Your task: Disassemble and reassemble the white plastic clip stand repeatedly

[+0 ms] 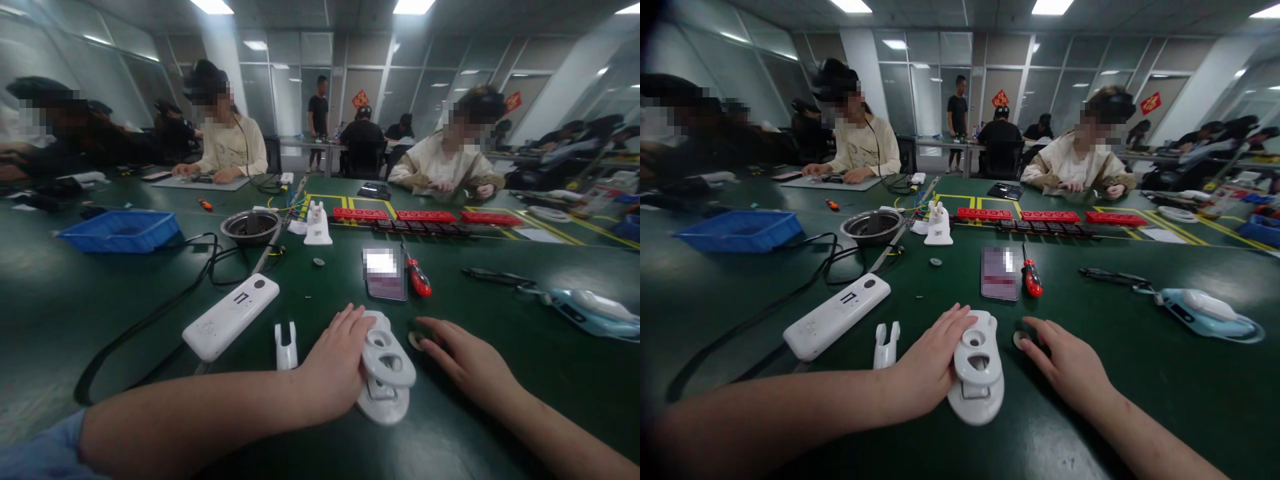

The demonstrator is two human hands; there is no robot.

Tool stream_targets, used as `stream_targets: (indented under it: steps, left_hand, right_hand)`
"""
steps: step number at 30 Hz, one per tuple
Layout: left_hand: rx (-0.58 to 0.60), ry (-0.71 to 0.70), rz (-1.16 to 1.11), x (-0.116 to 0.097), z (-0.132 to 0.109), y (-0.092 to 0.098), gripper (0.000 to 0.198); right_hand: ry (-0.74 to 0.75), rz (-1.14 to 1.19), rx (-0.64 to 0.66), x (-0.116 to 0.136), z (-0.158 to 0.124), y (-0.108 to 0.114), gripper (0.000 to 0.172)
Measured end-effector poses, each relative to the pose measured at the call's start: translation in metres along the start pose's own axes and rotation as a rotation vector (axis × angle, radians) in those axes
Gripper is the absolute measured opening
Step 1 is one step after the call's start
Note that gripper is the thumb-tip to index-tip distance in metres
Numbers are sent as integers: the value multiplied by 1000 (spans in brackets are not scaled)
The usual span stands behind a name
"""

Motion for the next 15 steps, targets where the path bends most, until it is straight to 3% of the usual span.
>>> stream_targets:
  steps: [4, 7, 9, 11, 13, 15]
  left_hand:
    - [-21, -22, -41, 1, -2, 0, 50]
    - [-53, -41, -52, -1, -2, 3, 49]
    - [-77, -72, -68, -5, -1, 6, 48]
    - [-55, -76, -98, -9, -1, 7, 45]
    - [-19, -9, -141, -8, -2, 4, 42]
    - [-56, 96, -191, -2, -3, 1, 41]
  right_hand:
    - [14, 165, -94, 10, 6, 19, 37]
    - [74, 311, -94, 48, 26, 49, 34]
    - [162, 371, 7, 91, 46, 65, 31]
    - [253, 371, 176, 138, 64, 68, 28]
    - [344, 271, 327, 178, 78, 55, 31]
    - [430, 186, 399, 207, 86, 34, 38]
Point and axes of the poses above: each hand's wrist, its own z-axis towards the middle knuckle, its own y-axis out of the back of the hand, x = y × z, the point moved 4 cm from there along z, towards the middle knuckle, and after that the axes turned 4 degrees about -z, right-handed, at the moved point
